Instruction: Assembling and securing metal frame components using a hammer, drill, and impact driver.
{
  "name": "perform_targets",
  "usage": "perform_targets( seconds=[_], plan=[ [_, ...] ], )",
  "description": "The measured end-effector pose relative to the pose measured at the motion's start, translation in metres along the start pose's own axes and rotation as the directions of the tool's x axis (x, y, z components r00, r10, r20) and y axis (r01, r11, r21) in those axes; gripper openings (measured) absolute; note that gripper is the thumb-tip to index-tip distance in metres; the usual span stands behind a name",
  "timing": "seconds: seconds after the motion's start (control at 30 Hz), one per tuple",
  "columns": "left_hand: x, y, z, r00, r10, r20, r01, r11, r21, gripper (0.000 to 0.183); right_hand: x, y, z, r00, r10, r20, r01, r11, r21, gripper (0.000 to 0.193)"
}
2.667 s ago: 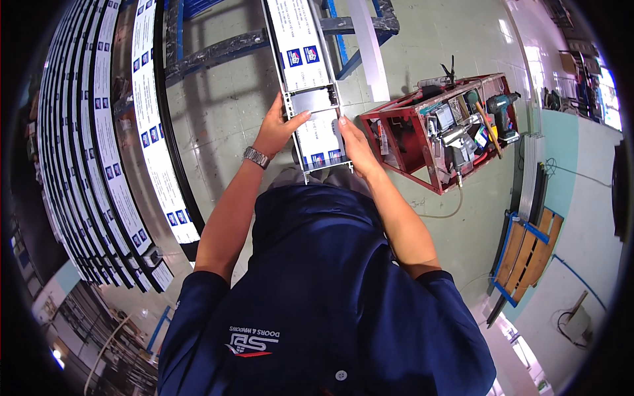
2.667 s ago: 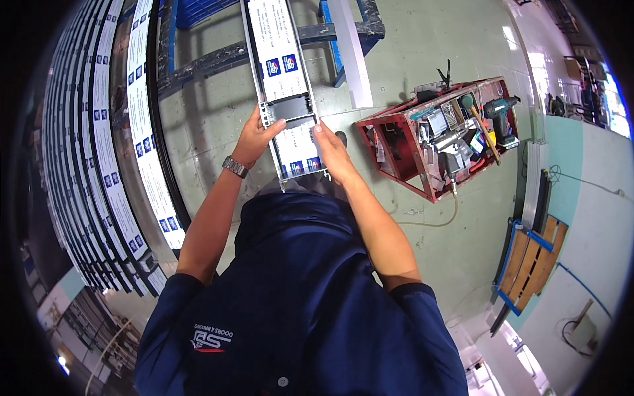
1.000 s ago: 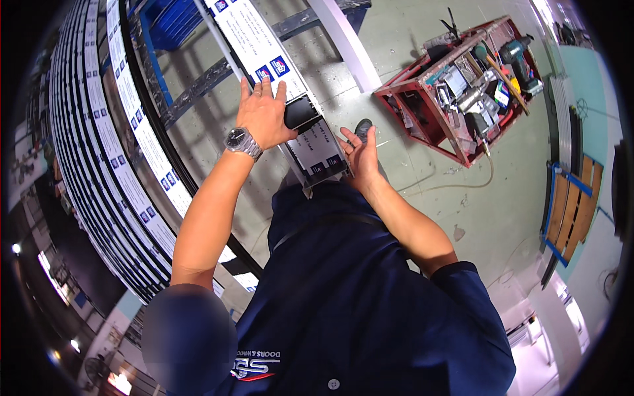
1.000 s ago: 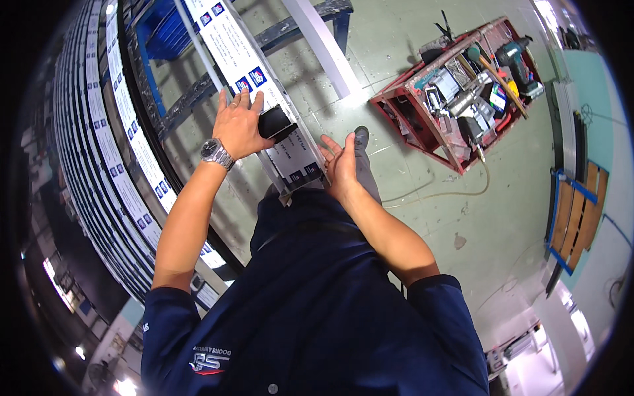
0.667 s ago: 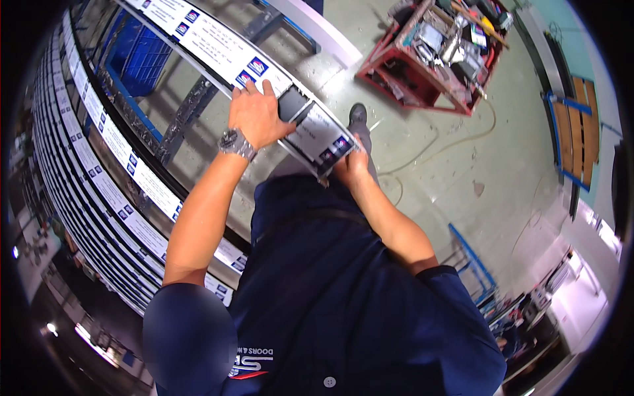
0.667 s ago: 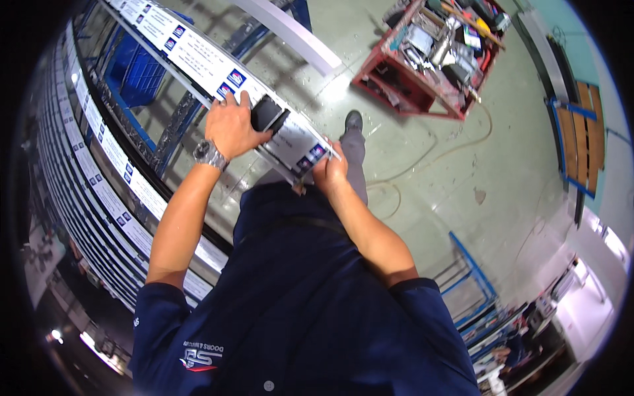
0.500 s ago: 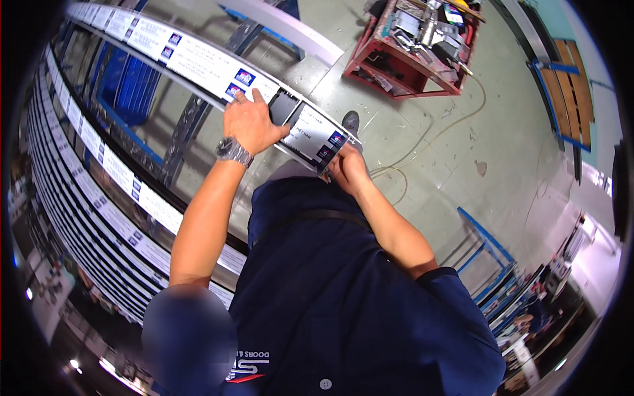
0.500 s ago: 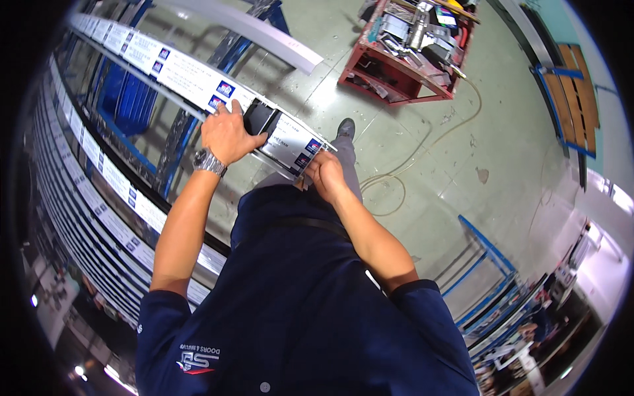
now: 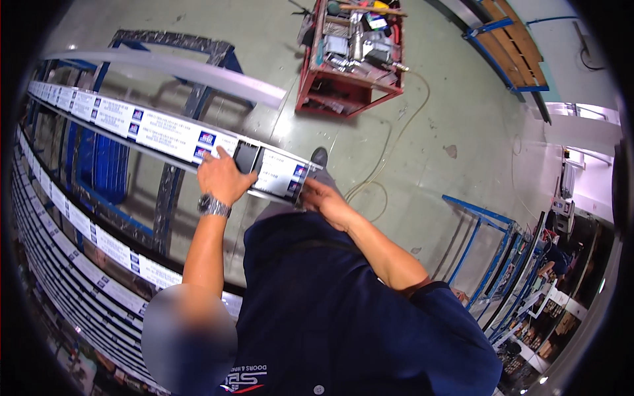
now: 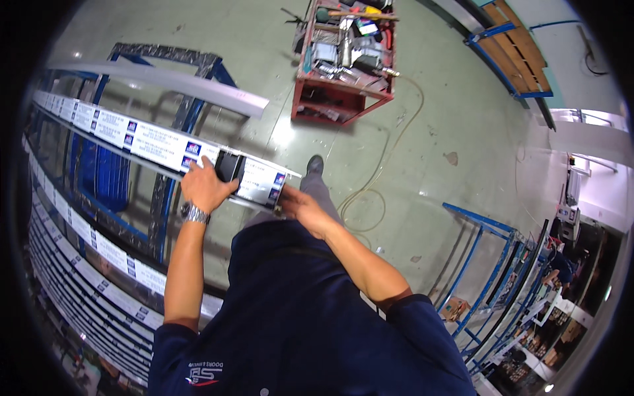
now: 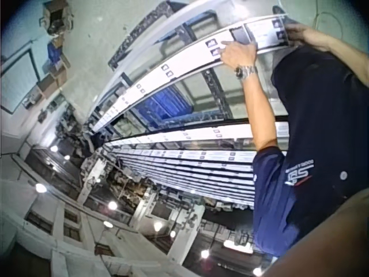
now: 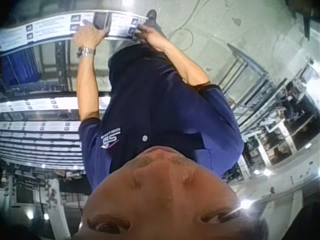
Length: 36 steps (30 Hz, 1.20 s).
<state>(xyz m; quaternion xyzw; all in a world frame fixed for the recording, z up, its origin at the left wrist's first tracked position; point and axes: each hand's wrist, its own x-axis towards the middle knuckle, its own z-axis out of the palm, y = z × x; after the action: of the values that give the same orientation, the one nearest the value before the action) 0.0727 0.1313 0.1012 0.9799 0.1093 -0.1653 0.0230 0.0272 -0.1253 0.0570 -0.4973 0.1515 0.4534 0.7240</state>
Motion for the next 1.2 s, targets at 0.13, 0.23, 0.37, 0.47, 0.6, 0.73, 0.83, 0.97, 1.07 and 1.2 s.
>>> perform_targets(
  seconds=[0.13,0.23,0.37,0.47,0.6,0.73,0.83,0.97,1.07,1.2],
  plan=[
    [0.0,0.003,-0.003,0.996,-0.055,0.077,0.058,0.998,-0.036,0.097,0.009,0.002,-0.063,0.998,0.055,0.003,-0.051,0.939,-0.34,0.043],
    [-0.002,0.003,-0.004,0.993,-0.078,0.094,0.083,0.995,-0.05,0.101,0.019,-0.038,-0.119,0.975,-0.043,-0.218,-0.094,0.809,-0.58,0.05],
    [-0.001,0.007,-0.005,0.993,-0.09,0.08,0.093,0.995,-0.036,0.104,0.067,-0.112,-0.206,0.879,-0.353,-0.321,-0.018,0.648,-0.761,0.055],
    [-0.001,0.008,-0.002,0.992,-0.094,0.089,0.097,0.995,-0.032,0.104,0.117,-0.197,-0.231,0.81,-0.512,-0.285,-0.056,0.417,-0.907,0.057],
    [-0.002,0.011,-0.009,0.991,-0.101,0.089,0.105,0.994,-0.042,0.104,0.209,-0.296,-0.264,0.677,-0.711,-0.193,-0.174,0.101,-0.98,0.047],
    [0.001,0.014,-0.01,0.989,-0.116,0.088,0.122,0.991,-0.057,0.105,0.28,-0.374,-0.309,0.633,-0.774,-0.015,-0.381,-0.294,-0.877,0.051],
    [-0.001,0.017,-0.008,0.987,-0.143,0.072,0.148,0.987,-0.071,0.103,0.325,-0.413,-0.329,0.673,-0.739,0.037,-0.412,-0.416,-0.81,0.052],
    [0.003,0.02,-0.01,0.981,-0.182,0.061,0.187,0.979,-0.086,0.102,0.361,-0.448,-0.337,0.812,-0.582,-0.033,-0.423,-0.549,-0.721,0.039],
    [0.007,0.021,-0.01,0.979,-0.192,0.072,0.198,0.976,-0.092,0.102,0.371,-0.47,-0.346,0.867,-0.498,-0.02,-0.374,-0.623,-0.686,0.027],
    [0.005,0.024,-0.014,0.97,-0.225,0.093,0.233,0.969,-0.082,0.102,0.344,-0.491,-0.32,0.779,-0.556,0.29,-0.296,-0.734,-0.611,0.021]
  ],
)
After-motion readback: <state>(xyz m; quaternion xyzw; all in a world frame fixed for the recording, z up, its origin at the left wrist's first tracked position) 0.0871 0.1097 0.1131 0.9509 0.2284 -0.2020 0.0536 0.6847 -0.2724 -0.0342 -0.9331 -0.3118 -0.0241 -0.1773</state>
